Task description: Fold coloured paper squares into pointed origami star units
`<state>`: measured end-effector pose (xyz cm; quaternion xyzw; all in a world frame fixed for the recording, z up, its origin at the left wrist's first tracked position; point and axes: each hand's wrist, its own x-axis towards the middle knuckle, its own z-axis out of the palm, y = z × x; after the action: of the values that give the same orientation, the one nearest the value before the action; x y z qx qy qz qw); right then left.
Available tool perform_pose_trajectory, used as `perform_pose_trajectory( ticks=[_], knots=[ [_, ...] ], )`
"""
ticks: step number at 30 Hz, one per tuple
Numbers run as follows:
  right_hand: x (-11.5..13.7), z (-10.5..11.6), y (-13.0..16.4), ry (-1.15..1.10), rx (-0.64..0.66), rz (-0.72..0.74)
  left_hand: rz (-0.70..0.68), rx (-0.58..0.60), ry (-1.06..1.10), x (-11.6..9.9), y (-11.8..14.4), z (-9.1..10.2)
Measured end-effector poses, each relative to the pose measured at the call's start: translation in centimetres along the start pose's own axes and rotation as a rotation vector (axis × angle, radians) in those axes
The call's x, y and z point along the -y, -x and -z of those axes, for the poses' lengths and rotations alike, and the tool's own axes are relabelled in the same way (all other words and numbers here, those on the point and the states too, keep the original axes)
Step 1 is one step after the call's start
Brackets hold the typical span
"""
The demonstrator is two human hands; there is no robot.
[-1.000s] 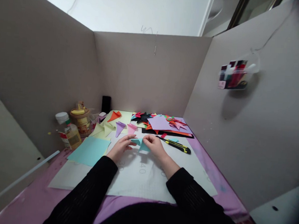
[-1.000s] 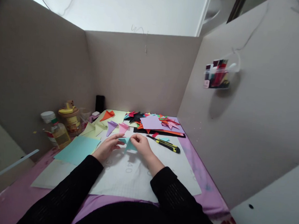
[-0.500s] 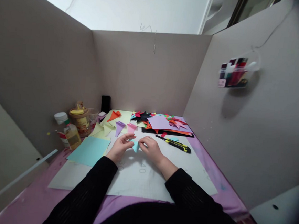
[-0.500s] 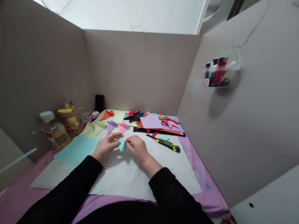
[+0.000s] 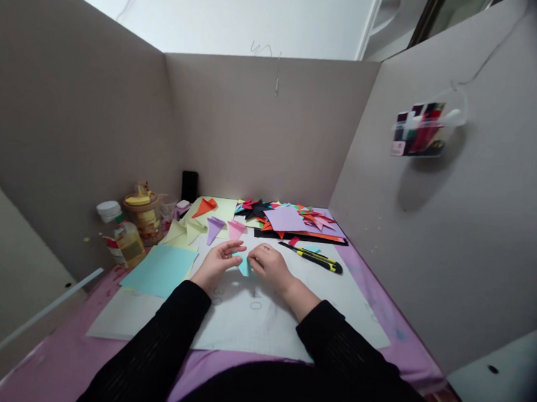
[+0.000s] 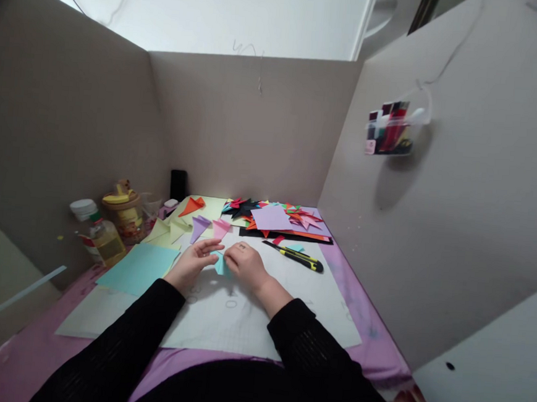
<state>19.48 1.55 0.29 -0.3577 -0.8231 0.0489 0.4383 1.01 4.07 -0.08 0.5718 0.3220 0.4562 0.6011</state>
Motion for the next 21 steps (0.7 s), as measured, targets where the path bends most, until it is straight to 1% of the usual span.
perform_pose_trajectory(
  ticks=[5, 10, 16, 18, 20, 21],
  knots=[
    [-0.20, -0.06, -0.02, -0.022, -0.027, 0.051, 0.004, 0.010, -0.018, -0.02, 0.00, 0.04],
    [-0.33, -0.01, -0.10, -0.062, -0.034, 0.058, 0.006, 0.022, -0.030, -0.13, 0.08, 0.02],
    [-0.22, 0.16, -0.03, 0.029, -0.008, 0.084, -0.002, 0.026, -0.080, -0.35, 0.24, -0.25],
    [-0.17, 0.21, -0.03, 0.059, -0.003, 0.091, -0.026, 0.019, -0.165, -0.56, 0.35, -0.28],
    [-0.16, 0.22, -0.03, 0.086, -0.005, 0.099, -0.069, -0.014, -0.334, -0.82, 0.45, -0.22],
    [-0.18, 0.21, -0.02, 0.097, -0.009, 0.103, -0.112, -0.039, -0.442, -0.95, 0.48, -0.15]
  ],
)
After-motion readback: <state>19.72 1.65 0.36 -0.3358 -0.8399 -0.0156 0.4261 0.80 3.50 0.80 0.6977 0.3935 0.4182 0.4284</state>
